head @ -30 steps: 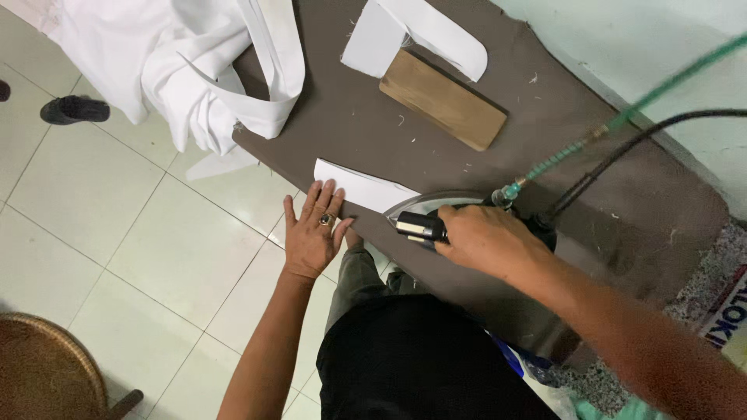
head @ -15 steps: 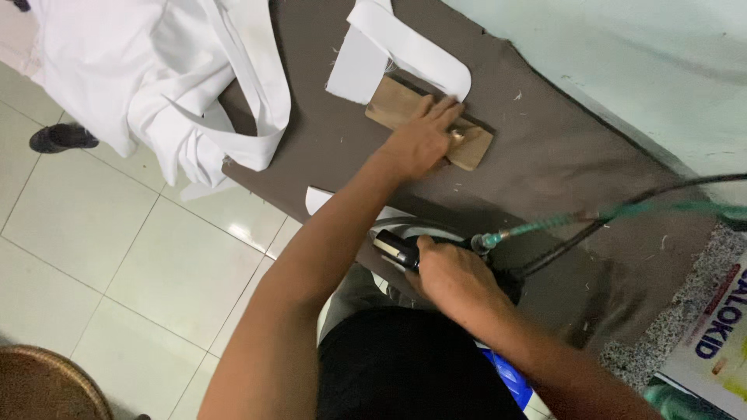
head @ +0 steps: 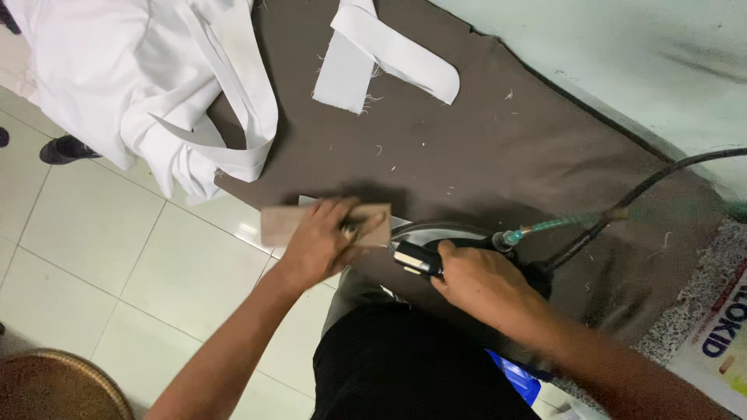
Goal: The person irons a white fabric strip on a brown ironing board using a steam iron and a wooden pressing block. They repeatedly fold the fabric, press it with the iron, and use the wooden block to smooth the edges.
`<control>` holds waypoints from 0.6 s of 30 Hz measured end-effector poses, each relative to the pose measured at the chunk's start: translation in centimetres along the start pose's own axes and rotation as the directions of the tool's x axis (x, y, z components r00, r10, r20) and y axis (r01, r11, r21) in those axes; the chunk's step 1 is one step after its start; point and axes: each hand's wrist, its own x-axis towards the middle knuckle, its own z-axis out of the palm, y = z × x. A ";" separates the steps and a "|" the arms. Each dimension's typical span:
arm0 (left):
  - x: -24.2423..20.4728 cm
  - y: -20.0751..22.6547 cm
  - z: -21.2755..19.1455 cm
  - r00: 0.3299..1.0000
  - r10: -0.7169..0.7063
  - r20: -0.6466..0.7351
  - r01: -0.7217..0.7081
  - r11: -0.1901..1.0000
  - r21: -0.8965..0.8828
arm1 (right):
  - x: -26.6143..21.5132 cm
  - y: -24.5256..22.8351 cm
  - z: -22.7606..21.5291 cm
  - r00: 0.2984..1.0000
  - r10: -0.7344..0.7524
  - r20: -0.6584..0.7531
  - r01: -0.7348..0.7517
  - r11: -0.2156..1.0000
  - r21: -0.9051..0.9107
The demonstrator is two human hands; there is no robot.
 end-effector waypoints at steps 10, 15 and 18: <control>-1.6 1.7 3.7 0.920 -0.152 0.363 0.088 0.979 0.186 | -1.4 1.6 -0.8 0.998 0.070 -0.005 -0.070 0.997 -0.045; -0.9 3.5 6.4 0.960 -0.148 0.238 0.109 0.980 0.168 | -2.4 3.1 -1.0 0.993 0.119 0.001 -0.119 0.993 -0.001; -0.5 4.4 8.2 0.965 -0.168 0.199 0.124 0.968 0.219 | -2.6 4.7 -0.1 0.991 0.136 -0.014 -0.136 0.990 0.030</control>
